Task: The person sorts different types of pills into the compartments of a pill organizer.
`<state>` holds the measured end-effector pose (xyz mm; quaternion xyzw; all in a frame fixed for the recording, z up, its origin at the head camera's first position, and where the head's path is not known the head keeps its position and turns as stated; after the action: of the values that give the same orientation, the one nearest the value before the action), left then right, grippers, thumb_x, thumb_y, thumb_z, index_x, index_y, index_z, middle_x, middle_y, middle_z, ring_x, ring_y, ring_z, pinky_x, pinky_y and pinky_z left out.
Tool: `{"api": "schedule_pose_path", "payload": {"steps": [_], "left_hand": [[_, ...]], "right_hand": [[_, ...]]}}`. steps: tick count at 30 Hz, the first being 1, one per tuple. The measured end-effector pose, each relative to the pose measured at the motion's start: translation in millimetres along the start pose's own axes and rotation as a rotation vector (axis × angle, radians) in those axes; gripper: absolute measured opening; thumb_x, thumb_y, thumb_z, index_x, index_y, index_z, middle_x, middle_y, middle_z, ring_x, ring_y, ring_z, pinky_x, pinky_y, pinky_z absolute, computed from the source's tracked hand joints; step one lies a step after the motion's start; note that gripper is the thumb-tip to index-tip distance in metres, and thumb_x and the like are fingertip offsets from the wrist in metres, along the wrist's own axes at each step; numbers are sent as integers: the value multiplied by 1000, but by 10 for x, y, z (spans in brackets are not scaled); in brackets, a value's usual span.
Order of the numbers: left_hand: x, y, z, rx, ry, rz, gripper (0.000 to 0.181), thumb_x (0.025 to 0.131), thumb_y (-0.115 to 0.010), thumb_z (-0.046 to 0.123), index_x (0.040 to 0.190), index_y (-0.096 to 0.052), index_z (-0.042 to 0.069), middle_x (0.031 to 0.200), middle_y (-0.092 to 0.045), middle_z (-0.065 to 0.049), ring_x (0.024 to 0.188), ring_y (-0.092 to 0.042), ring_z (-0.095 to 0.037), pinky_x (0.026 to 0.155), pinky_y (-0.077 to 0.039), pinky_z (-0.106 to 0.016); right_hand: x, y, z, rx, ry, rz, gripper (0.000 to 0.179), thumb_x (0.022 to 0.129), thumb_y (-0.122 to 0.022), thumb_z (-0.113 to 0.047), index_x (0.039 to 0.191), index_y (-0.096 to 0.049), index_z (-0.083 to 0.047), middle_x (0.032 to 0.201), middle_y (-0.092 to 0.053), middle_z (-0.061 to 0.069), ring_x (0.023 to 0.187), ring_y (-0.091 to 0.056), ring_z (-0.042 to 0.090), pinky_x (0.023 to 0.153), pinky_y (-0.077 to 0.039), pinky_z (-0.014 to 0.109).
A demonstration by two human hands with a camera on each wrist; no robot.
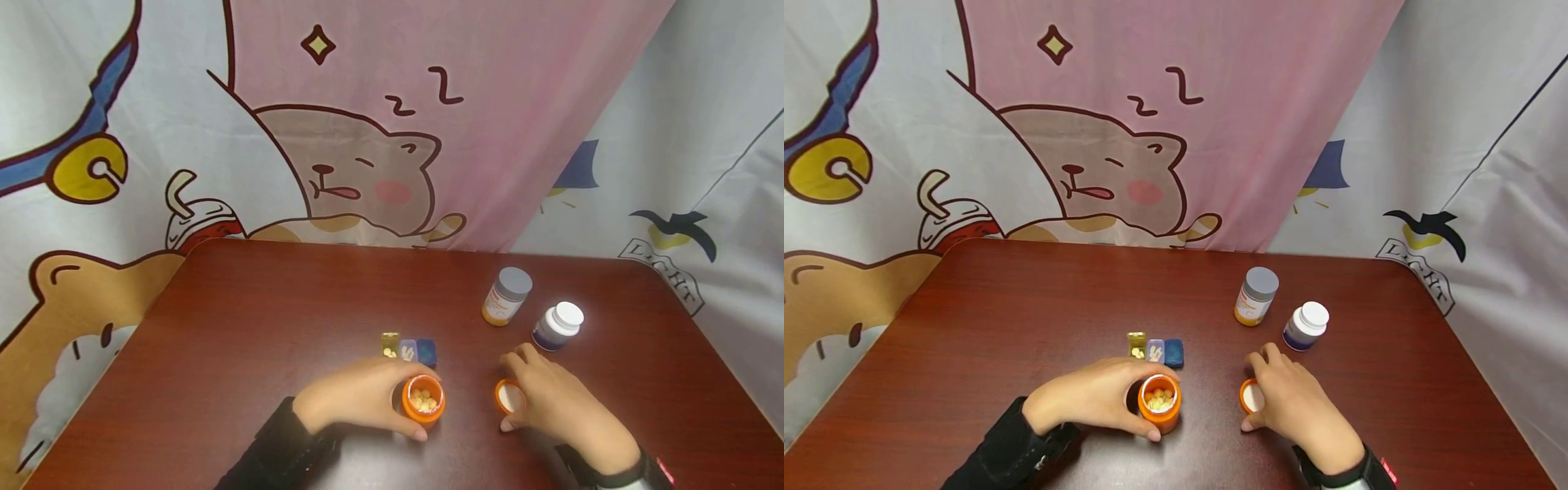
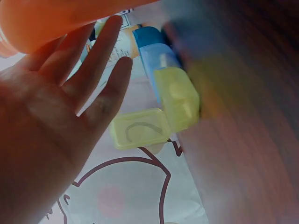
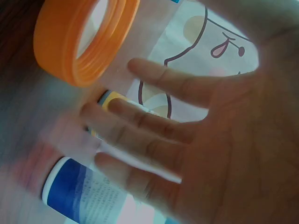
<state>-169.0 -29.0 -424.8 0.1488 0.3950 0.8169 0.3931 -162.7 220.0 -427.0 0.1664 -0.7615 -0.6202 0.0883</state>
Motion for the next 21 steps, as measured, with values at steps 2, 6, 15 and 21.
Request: {"api": "schedule_pose_path", "payload": {"steps": [2,6,15,21], "left_hand": [[8,-1,-2,6,0,7,61,79,-90,49,131,-67,30,124,-70,21,113,-63,4,102,-51,-25],[19,3,-7,13,10,14,60,77,-91,49,129,-68,29,120,-71,21,110,-63,4,100,-52,-24],[23,4,-14,6,23,10,61,77,-90,49,130,-68,28,121,-72,20,112,-64,3,101,-52,-26],[22,-6,-21,-7,24,3,61,78,-90,48,131,-68,27,122,-72,20,112,-64,3,102,-52,-26]], "right_hand": [[7,-7,29,-1,-36,-27,83,49,-102,-43,115,-65,-12,111,-59,4,90,-67,28,71,-55,48],[14,-30,48,-2,-64,-56,74,50,-102,-41,107,-62,-15,101,-55,0,80,-65,24,65,-52,44],[41,-91,33,-13,-39,-64,65,51,-102,-31,99,-60,-19,96,-53,-3,73,-63,21,60,-51,42],[41,-116,32,-22,-18,-82,61,55,-100,-12,100,-59,-15,95,-54,-4,83,-65,23,65,-54,42]]}}
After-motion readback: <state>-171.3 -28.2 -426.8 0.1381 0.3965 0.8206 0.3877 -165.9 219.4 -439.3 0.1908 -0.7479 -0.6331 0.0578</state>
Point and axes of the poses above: each hand's wrist, its own x-axis towards the middle knuckle, its own y-axis out of the back of the hand, z = x × y, the point moved 5 cm from there along x, towards the middle knuckle
